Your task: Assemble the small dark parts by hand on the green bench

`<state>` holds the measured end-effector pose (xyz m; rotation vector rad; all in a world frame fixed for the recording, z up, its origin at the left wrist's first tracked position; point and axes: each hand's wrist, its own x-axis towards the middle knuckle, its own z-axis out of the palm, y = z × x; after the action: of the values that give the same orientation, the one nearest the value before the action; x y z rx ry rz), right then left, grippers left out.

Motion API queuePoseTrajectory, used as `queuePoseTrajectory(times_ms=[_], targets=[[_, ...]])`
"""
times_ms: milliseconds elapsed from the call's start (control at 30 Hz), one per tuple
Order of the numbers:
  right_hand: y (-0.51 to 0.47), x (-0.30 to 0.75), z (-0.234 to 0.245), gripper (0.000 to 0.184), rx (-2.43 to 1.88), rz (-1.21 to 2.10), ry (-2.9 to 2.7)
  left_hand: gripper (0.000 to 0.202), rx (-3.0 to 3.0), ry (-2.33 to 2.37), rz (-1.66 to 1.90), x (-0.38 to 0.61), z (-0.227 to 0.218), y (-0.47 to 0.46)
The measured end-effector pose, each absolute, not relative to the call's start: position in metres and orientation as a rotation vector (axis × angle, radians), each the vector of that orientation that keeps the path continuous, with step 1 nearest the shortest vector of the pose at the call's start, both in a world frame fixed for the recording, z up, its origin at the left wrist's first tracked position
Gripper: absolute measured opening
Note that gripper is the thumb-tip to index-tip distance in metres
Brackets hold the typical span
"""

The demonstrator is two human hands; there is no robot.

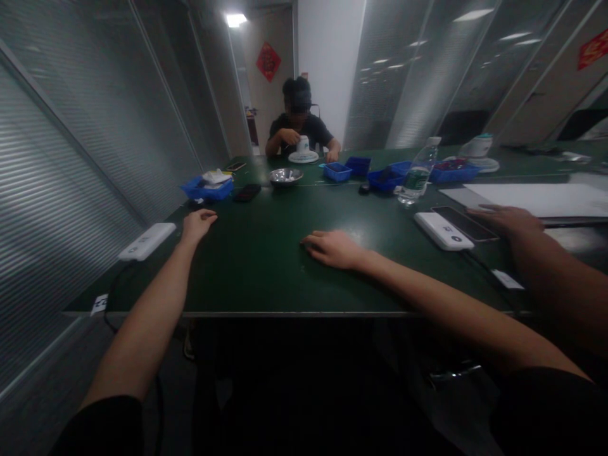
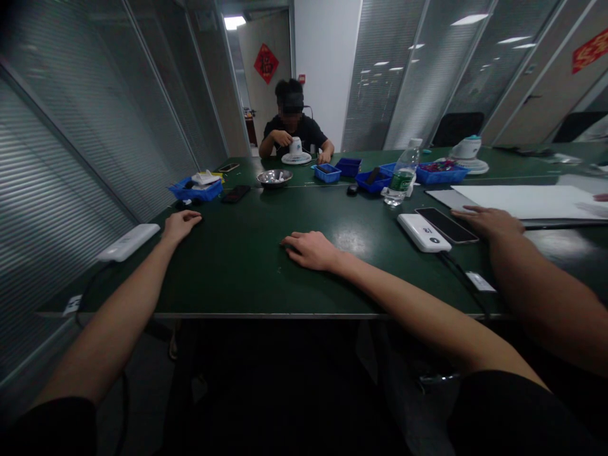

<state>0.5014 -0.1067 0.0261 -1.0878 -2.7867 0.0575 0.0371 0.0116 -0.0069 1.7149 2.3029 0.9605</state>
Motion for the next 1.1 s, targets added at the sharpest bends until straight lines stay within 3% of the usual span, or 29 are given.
queuePoseTrajectory(times_ms=[467,800,1100], targets=[[-0.105,0.501,0.024,0.041,-1.101,0.037,-2.783,0.02,1.722,2.19,0.984,0.034,-0.007,0.015],[-0.107,0.502,0.025,0.04,-1.097,0.035,-2.787,0.062,1.797,1.457,0.892,0.085,0.0,0.003],[-0.104,0.502,0.024,0.041,-1.103,0.034,-2.796,0.048,2.084,0.99,0.707,0.178,0.002,-0.032]])
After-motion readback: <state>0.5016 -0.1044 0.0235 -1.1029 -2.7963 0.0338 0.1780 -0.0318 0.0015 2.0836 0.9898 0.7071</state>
